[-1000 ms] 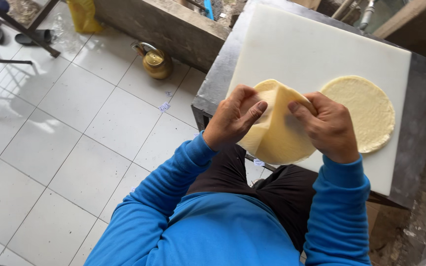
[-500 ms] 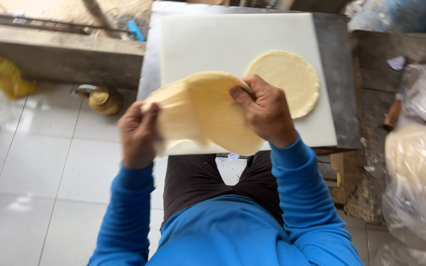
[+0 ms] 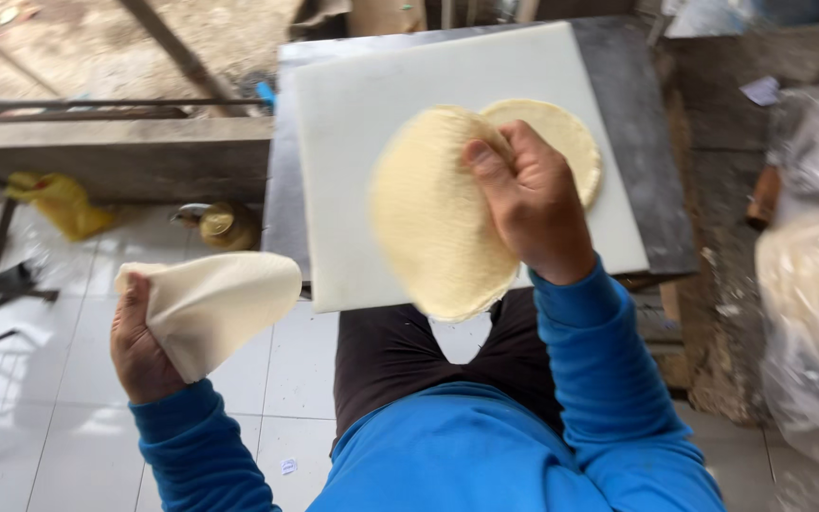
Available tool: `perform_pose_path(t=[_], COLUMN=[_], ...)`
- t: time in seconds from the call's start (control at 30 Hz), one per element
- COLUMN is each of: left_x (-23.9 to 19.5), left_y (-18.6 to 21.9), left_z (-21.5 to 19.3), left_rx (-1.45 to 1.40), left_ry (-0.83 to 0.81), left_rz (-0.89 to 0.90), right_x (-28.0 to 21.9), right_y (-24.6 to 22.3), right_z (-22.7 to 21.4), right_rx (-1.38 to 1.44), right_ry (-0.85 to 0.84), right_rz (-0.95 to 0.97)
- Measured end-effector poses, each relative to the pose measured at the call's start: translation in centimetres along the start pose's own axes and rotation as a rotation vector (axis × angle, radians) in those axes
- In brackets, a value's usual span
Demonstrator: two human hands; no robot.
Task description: The person separates thin circular dough sheets on a white cutting board, repeatedly lifting and inspecting them to ensure they are not stuck together. The person then uses a knife to cut the stacked sheets in half and folds them.
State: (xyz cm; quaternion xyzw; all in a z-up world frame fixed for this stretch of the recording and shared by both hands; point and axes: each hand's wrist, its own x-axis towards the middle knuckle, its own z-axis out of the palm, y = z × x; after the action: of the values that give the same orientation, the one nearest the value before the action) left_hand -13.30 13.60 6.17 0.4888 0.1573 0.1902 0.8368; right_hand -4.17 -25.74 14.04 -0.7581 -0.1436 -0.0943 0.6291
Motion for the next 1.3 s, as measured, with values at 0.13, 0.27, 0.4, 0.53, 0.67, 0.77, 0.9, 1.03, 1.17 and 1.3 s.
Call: perform_pose_path(t=[0.13, 0.27, 0.4, 0.53, 0.67, 0.77, 0.9, 1.03, 1.17, 1.3], left_x=[0.2, -1.1, -2.7, -2.6, -2.5, -2.7, -3.7, -5.1, -5.9, -6.5], left_y=[-1.2, -0.6, 2.0, 2.9, 2.5, 2.6, 1.2, 1.3, 0.7, 0.3], left_z=[-4.0, -3.5, -0.3, 1.4, 2.3, 3.9, 8.9, 13.3, 16.5, 18.6], left_rx=[-0.169, -0.239, -0.135, -0.033, 0.154, 0.410, 0.360, 0.715, 0.815, 0.510], left_ry=[0.029, 0.059, 0.084, 0.057, -0.026, -0.262, -0.912, -1.172, -1.229, -1.440], left_rz=[-0.023, -0.005, 0.122, 0.266, 0.311, 0.197, 0.156, 0.258, 0.165, 0.015], right_x=[1.2, 2.5, 3.3, 2.7, 0.0, -1.3, -2.5, -3.9, -6.2, -7.3], right_y=[-0.1, 0.9, 4.7, 10.0, 10.6, 6.4, 0.9, 0.7, 1.6, 0.0], right_z=[3.1, 5.8, 8.1, 10.0, 9.0, 7.1, 4.3, 0.5, -3.7, -5.1], right_rx=[-0.026, 0.023, 0.157, -0.286, -0.753, -0.470, -0.134, 0.013, 0.011, 0.334], right_ry=[-0.090, -0.042, 0.026, 0.022, 0.017, -0.113, -0.337, -0.630, -0.748, -0.735], right_rz=[0.020, -0.065, -0.063, 0.141, -0.271, -0.347, -0.609, -0.440, 0.128, 0.030])
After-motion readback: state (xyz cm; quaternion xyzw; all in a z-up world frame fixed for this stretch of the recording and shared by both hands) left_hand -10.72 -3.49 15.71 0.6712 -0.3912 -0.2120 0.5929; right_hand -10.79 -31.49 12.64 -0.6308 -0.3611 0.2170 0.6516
